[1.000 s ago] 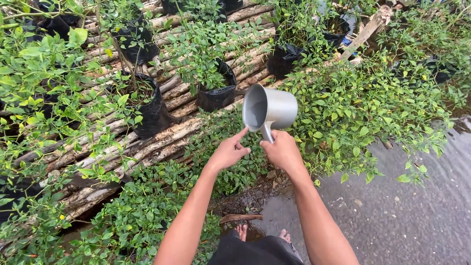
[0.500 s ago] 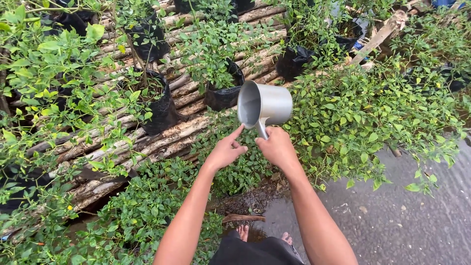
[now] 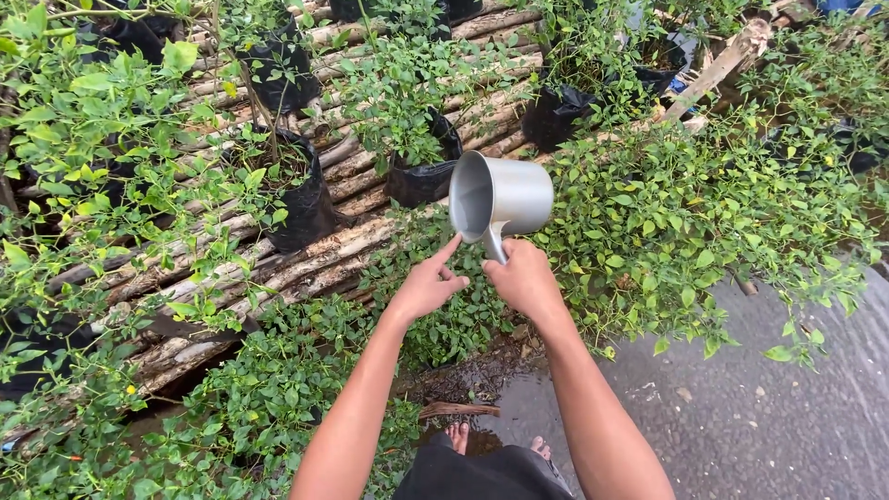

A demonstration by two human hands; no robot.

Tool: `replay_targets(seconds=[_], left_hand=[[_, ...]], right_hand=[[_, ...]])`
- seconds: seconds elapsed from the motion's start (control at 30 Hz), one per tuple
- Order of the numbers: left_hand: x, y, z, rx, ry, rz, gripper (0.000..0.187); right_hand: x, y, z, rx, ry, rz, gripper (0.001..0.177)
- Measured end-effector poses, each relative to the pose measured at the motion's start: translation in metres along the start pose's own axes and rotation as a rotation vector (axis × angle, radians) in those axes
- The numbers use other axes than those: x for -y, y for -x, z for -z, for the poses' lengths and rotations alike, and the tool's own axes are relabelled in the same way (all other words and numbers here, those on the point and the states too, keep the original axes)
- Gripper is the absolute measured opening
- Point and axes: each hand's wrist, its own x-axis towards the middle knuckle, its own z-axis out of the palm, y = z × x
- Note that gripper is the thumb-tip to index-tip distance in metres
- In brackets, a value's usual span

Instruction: Watering plants in plastic bags on a wooden structure by scooping water from a stream with a metal cup.

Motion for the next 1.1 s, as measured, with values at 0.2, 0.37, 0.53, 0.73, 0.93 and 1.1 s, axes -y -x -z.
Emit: replay_targets(seconds=[0.2,0.37,0.53,0.73,0.93,1.1], left_hand=[[-0.006,0.005,-0.005,0.026,-0.018,-0.005,0.078],[0.001,0.000,-0.011,0.043,-0.023,-0.007,0.078],[-0.007,0.006,-0.019,0.077,-0.028,0.003,0.078],[-0.006,0.012,-0.029,0.115,-0.058,-0.014,0.078],[0.008,0.011,-0.041,0.127,-0.031,0.009,0.073],[0.011,0.026,-0.051,0.120,-0.025,0.052,0.072]], right_hand=[[0.004,0.012,0.009,-0.014,-0.012,0.003,0.019],[-0.012,0.008,0.006,0.011,-0.004,-0.023,0.023],[-0.007,0.024,0.018,0.023,-0.011,-0.074,0.026],[-0.024,0.030,0.020,0.030,0.023,-0.074,0.022],[-0.049,0.035,0.011,0.047,0.018,-0.122,0.020],[-0.058,0.041,0.003,0.079,0.052,-0.125,0.015]])
